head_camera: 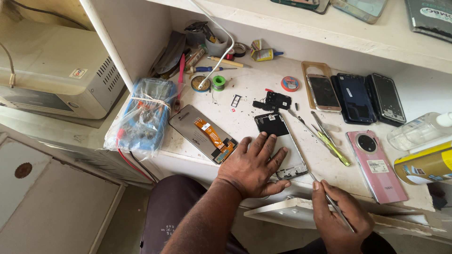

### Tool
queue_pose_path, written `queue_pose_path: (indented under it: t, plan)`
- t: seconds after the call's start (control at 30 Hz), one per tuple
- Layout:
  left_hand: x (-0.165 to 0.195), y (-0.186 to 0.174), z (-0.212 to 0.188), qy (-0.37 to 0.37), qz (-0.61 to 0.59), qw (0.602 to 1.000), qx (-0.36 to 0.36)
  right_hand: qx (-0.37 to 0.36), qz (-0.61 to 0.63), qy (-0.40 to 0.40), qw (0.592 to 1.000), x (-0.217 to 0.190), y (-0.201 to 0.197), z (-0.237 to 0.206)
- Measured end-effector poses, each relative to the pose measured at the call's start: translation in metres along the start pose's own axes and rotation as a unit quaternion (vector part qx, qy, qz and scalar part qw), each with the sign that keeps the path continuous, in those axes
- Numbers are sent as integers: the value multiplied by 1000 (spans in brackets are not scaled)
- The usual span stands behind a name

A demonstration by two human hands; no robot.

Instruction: The person uses a metal prying tool to carefully separate the screen assembly from the smartphone chassis along the edges. They then lift the screen, flip the phone to show the internal components, and pick up a replacement screen assembly from the workbench.

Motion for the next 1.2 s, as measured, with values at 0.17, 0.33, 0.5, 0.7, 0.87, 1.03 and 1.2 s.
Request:
queue_pose_path:
  t: [0.17,0.33,0.5,0.7,0.87,1.03,1.2]
  plan:
    - [-1,0,0,-2,4,1000,0,0,-3,-35,999,-9,0,4]
    - [0,-1,0,0,2,1000,8,-4,3,-34,999,-10,0,4]
    - [0,-5,-2,3,1,1000,24,-11,-2,-45,999,-11,1,4]
    - [0,-5,-1,0,0,1000,24,-16,-21,-65,998,-15,0,5]
    - [0,-6,-1,3,0,1000,29,-11,-38,-68,997,-18,0,6]
    - [0,-8,-2,4,-7,999,45,-16,-68,-92,993,-26,1,9]
    - [1,-13,-4,11,-28,997,67,-40,-57,-69,995,-25,10,19]
Point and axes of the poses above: each hand's wrist, its own z-axis towards the middle knuckle, its own y-axis out of the palm, x = y × z, the point moved 10 cm from there along z, towards the middle knuckle, and after that the axes turned 6 degrees about -y, right-handed, at the moved point
